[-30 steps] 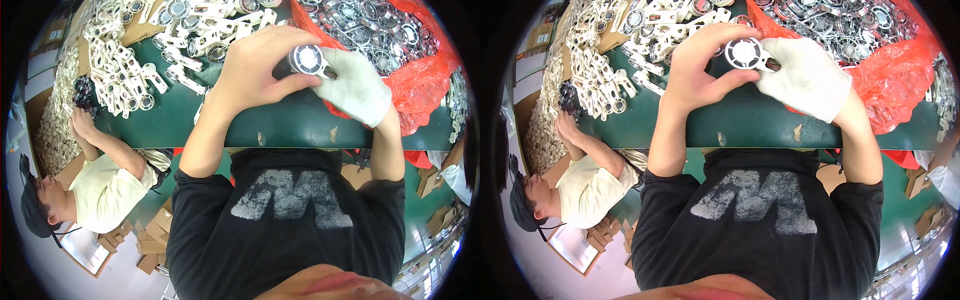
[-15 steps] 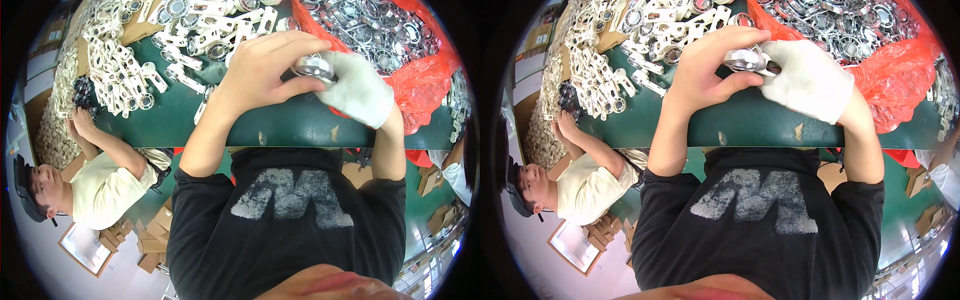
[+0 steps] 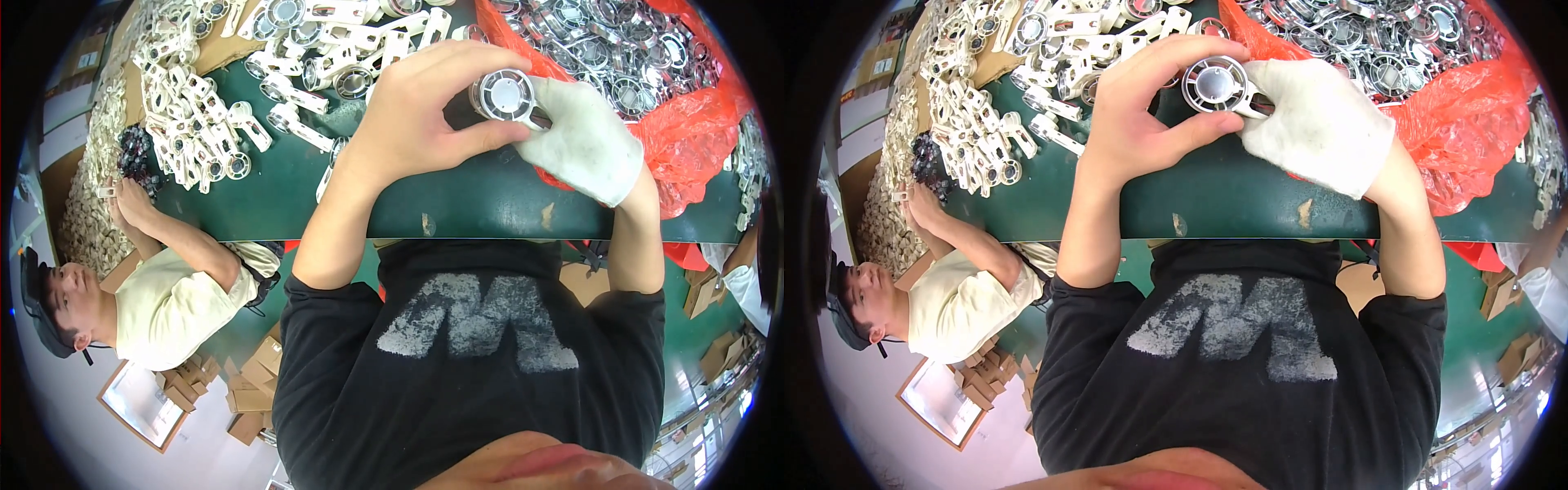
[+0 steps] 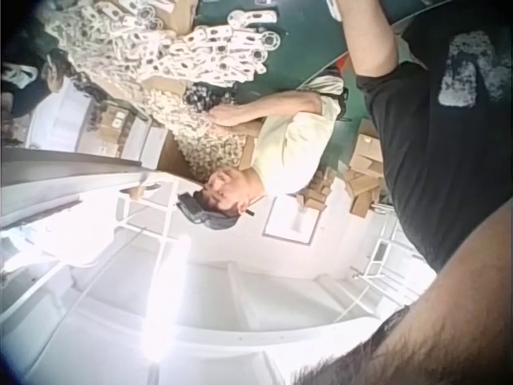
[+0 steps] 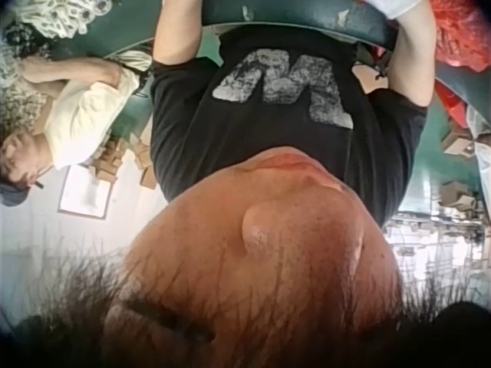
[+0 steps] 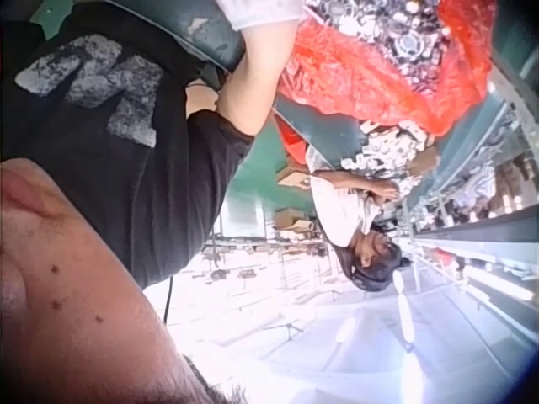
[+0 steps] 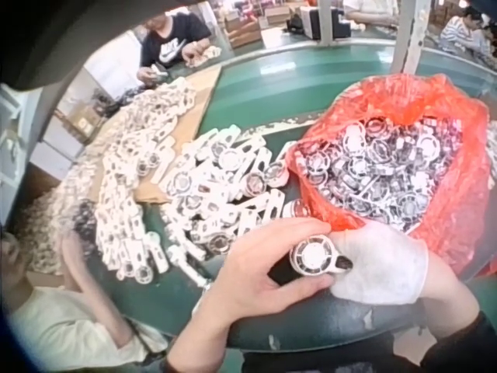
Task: The person assembles circular metal components into white plastic frames by hand at a factory workbench.
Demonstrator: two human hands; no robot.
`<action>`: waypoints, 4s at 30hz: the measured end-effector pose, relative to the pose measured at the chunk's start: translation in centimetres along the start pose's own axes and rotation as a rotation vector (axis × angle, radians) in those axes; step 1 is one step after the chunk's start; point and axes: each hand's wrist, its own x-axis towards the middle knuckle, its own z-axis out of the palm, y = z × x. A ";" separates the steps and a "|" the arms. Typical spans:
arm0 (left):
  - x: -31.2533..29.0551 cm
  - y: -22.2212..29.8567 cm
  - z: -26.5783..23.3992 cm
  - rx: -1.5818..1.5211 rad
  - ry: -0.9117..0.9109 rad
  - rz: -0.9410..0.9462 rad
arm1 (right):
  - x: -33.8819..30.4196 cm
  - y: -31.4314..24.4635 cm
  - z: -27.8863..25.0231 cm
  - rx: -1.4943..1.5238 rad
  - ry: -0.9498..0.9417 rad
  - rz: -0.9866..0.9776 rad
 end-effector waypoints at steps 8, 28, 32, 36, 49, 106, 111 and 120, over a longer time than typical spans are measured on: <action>0.1 -0.3 -0.7 0.226 0.034 0.170 | 0.1 0.3 -0.1 -0.093 0.056 -0.070; -0.1 0.6 0.6 -0.443 0.012 0.018 | 0.2 -0.5 1.7 0.215 0.171 -0.159; -0.3 0.7 1.0 -0.657 0.108 -0.001 | 0.2 -0.1 1.9 -0.034 0.254 -0.160; -0.2 0.3 0.5 -0.544 0.102 -0.076 | 0.8 -0.3 2.3 0.009 0.235 -0.098; -11.0 -0.4 -10.9 1.139 0.617 -0.738 | 2.5 1.9 2.9 -0.484 0.547 -0.402; 5.2 3.0 -3.4 -0.282 0.092 -0.457 | 1.3 0.5 -0.2 -0.229 0.665 0.010; 2.7 4.6 -2.1 0.181 0.250 -0.277 | 1.1 0.2 1.0 -0.287 0.553 -0.073; 0.8 0.3 -0.7 0.206 0.173 0.136 | 0.8 -0.3 0.9 -0.288 0.349 -0.078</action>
